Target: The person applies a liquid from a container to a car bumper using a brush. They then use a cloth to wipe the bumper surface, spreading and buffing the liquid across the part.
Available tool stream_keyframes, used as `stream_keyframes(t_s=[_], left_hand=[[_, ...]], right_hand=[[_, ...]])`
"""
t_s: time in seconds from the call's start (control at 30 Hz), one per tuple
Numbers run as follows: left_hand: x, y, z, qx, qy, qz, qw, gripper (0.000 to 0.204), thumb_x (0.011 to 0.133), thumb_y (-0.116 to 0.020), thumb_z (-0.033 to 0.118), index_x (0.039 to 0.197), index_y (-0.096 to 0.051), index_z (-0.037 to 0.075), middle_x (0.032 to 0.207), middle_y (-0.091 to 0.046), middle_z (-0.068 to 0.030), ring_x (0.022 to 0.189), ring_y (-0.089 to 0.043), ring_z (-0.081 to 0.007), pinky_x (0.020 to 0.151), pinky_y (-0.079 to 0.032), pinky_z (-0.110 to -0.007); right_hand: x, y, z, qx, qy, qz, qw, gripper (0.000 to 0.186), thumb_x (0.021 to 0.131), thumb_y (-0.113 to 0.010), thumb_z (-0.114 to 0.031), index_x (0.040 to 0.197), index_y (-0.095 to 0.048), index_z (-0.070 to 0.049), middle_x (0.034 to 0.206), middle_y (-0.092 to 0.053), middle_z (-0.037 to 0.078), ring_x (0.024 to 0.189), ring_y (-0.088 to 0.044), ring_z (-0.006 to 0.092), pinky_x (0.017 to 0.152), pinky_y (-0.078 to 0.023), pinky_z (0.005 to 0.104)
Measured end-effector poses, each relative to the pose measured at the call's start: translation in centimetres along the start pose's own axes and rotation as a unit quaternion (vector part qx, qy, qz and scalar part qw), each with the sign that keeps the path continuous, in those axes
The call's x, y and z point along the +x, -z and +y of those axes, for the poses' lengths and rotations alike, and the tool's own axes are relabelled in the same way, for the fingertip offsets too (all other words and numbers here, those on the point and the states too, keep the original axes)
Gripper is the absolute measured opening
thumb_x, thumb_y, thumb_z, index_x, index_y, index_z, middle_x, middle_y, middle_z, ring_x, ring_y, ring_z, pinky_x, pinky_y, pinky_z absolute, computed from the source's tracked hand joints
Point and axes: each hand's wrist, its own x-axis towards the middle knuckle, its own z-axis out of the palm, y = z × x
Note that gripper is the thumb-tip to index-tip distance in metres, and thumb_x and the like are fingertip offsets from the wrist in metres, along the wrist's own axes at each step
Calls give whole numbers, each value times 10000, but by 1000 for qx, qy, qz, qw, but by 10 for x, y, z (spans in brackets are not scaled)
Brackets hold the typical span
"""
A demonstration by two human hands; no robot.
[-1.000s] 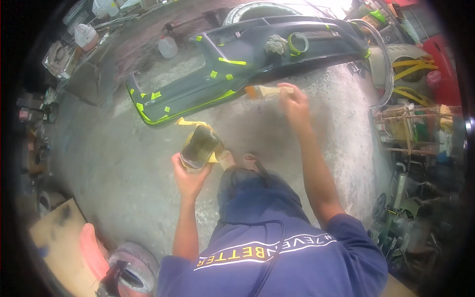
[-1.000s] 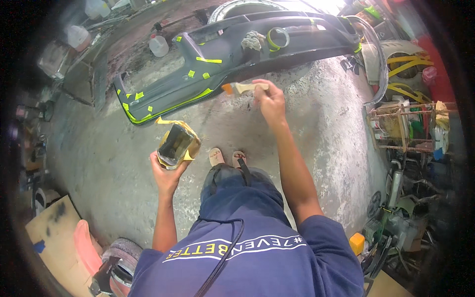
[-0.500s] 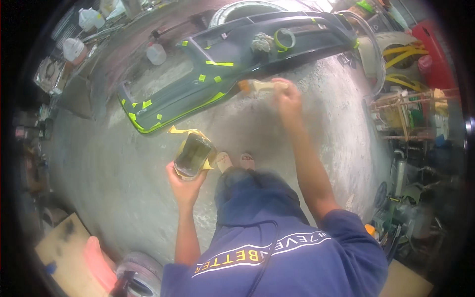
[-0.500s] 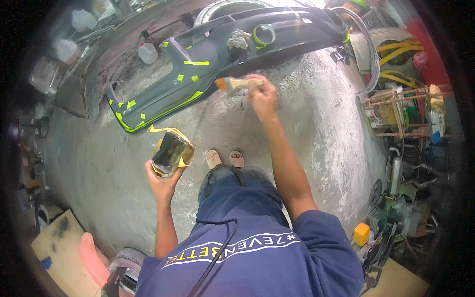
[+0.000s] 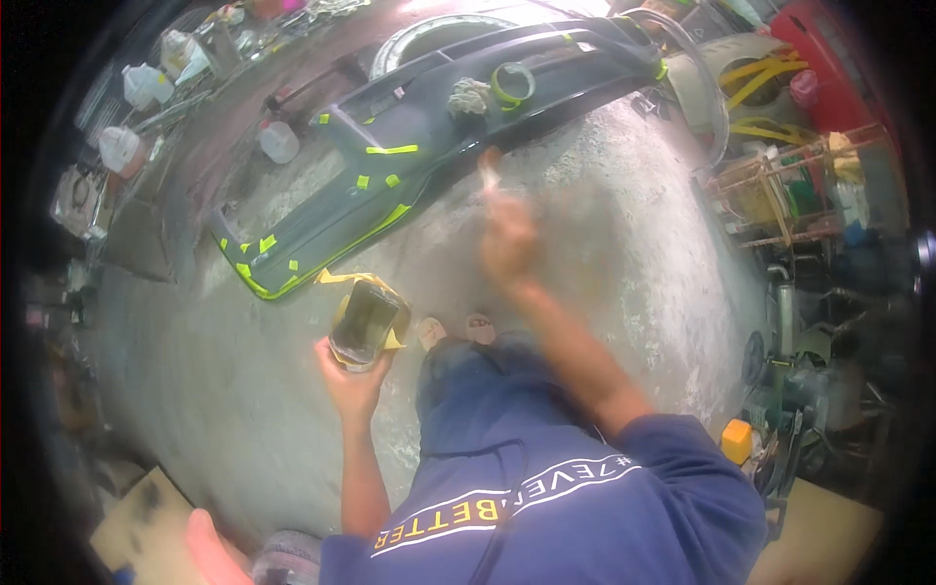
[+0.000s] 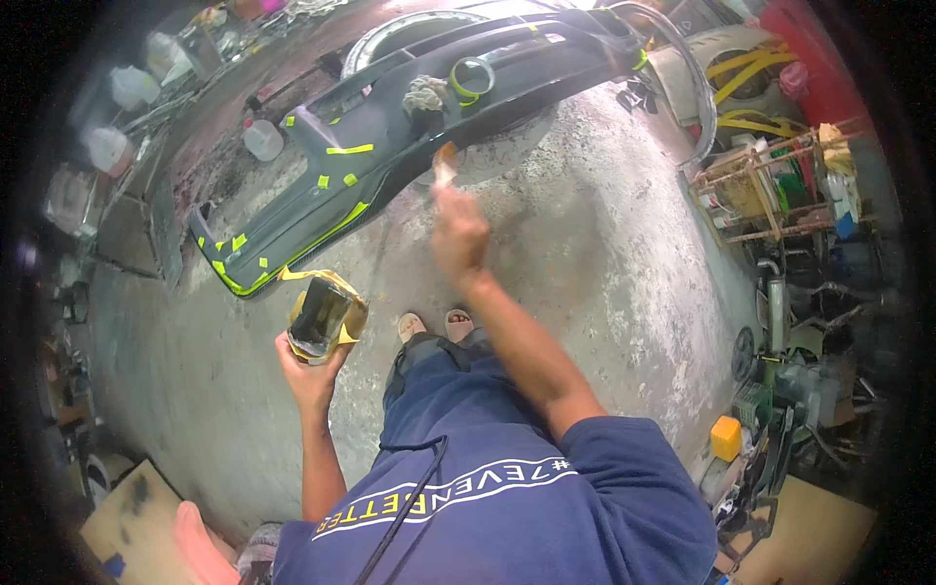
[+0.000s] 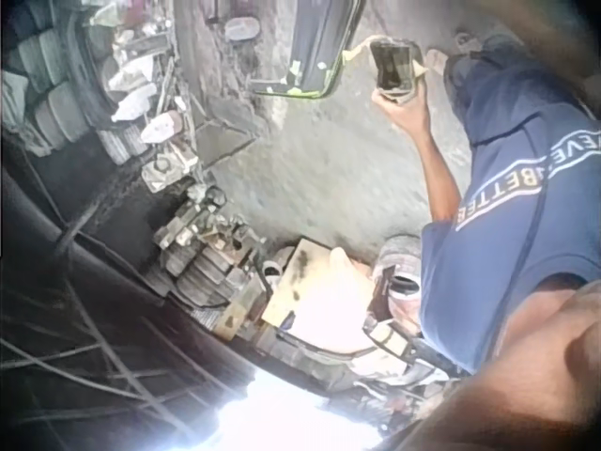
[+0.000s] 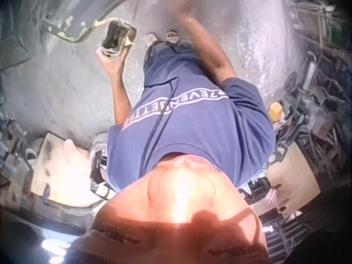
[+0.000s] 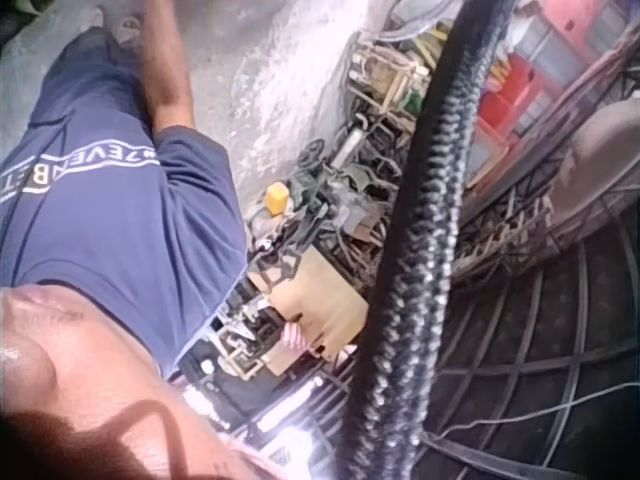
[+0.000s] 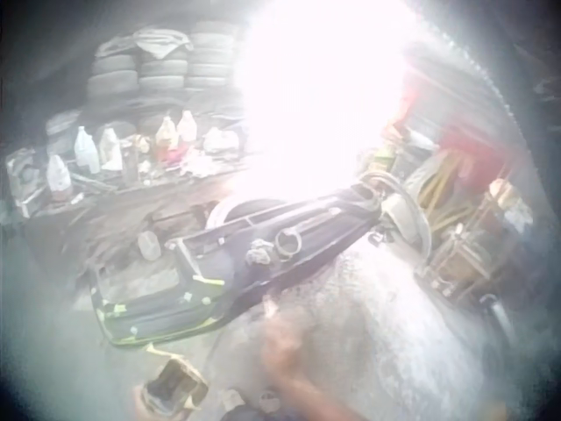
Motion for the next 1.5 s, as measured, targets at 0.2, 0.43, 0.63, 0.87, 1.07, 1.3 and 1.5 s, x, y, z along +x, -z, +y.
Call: stream_keyframes(t_s=[0.2, 0.43, 0.63, 0.87, 1.07, 1.3, 1.5], left_hand=[[6, -22, 26, -2, 3, -50, 999, 783, 643, -976, 212, 1243, -509, 22, 1168, -604, -111, 1078, -621, -228, 940, -506, -373], [9, -80, 48, 35, -69, -51, 996, 715, 655, -947, 151, 1217, -522, 27, 1149, -631, -120, 1061, -642, -221, 943, -511, -351], [17, -121, 85, 84, -171, -29, 981, 715, 623, -937, 158, 1205, -544, 24, 1173, -622, -151, 1071, -643, -269, 941, -514, -371], [14, -185, 113, 43, -73, 32, 996, 713, 621, -936, 167, 1200, -543, 27, 1145, -615, -138, 1060, -634, -265, 942, -505, -375], [18, -226, 123, 59, -22, 99, 993, 717, 621, -951, 175, 1187, -539, 23, 1106, -618, -114, 1011, -629, -238, 909, -510, -358], [34, -249, 128, 104, 0, 140, 985, 735, 646, -955, 175, 1219, -520, 18, 1105, -634, -119, 1016, -638, -224, 903, -513, -354], [35, -214, 114, 102, -7, 159, 982, 709, 673, -954, 180, 1216, -528, 19, 1136, -628, -93, 1037, -628, -189, 923, -506, -339]], right_hand=[[0, 71, -50, 161, -53, -71, 983, 245, 897, -658, 7, 1128, -730, -34, 991, -713, 143, 833, -691, 301, 738, -552, 375], [66, 152, -49, 291, -31, -261, 920, 215, 902, -682, 2, 1111, -721, -23, 831, -636, 96, 655, -596, 210, 633, -511, 334], [71, 123, -22, 262, -9, -369, 892, 204, 905, -700, -48, 1108, -707, -24, 857, -647, 105, 672, -621, 206, 624, -509, 329], [117, 129, 62, 278, -27, -338, 899, 192, 953, -659, -62, 1133, -693, -6, 877, -665, 67, 689, -616, 128, 640, -498, 276], [152, 127, 128, 413, -250, -332, 810, 195, 1032, -609, -122, 1174, -677, -6, 914, -666, 23, 704, -595, 80, 645, -478, 239], [164, 87, 159, 413, -331, -250, 811, 203, 1033, -616, -124, 1193, -682, -17, 892, -668, 24, 717, -601, 79, 668, -478, 234], [138, 78, 188, 343, -357, -119, 861, 211, 1031, -623, -122, 1203, -690, -21, 931, -667, 29, 717, -598, 75, 669, -481, 240]])
